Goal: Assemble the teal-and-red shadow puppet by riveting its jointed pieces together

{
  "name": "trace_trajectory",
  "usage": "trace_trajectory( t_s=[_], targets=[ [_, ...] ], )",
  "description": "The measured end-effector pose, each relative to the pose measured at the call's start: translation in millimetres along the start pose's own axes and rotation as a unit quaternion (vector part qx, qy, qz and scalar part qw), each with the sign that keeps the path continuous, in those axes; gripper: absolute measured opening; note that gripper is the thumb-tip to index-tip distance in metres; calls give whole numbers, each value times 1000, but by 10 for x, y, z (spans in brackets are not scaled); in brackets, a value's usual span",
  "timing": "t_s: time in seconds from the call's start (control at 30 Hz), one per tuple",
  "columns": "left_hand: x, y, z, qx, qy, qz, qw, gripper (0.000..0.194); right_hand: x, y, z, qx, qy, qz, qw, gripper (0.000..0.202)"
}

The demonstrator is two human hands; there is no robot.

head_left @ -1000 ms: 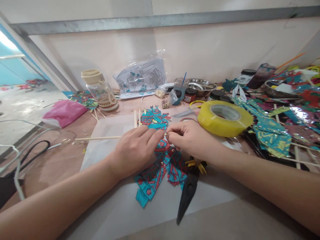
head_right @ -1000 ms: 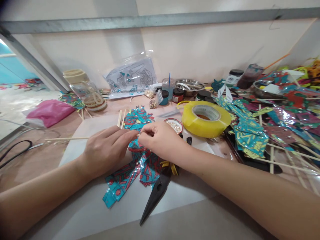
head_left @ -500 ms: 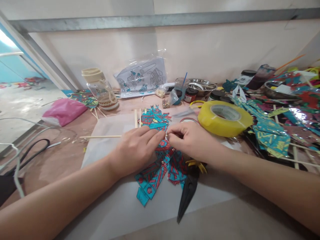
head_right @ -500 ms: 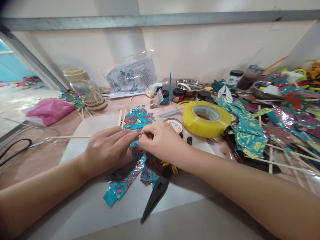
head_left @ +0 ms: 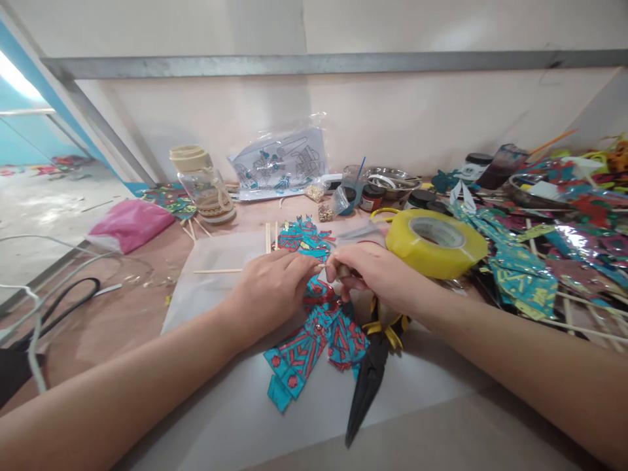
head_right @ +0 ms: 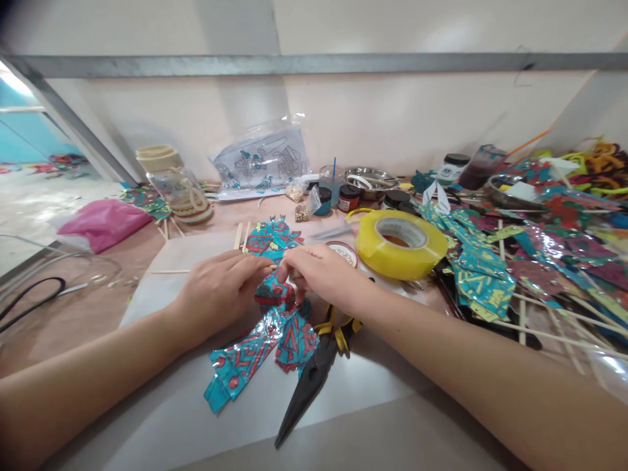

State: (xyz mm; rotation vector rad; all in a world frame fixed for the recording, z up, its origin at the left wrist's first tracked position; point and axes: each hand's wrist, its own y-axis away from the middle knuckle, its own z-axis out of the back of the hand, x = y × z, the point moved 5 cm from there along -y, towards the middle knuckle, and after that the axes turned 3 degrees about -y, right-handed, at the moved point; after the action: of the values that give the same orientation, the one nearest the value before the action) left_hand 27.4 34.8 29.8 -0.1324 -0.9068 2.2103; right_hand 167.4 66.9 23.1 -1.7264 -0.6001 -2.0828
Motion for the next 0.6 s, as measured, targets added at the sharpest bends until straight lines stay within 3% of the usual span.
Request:
trace_trajectory(
  t_s=[0.13,0.3,0.6],
  targets=[
    [39,-24,-33,24,26,48,998,24,50,14,23,-33,122,47,991,26],
    [45,-24,-43,47,27,57,997,31,97,76,17,-113,283,167,938,16],
    [9,-12,-53,27,15,16,999,24,75,75,14,-106,274,149,944,14]
  ],
)
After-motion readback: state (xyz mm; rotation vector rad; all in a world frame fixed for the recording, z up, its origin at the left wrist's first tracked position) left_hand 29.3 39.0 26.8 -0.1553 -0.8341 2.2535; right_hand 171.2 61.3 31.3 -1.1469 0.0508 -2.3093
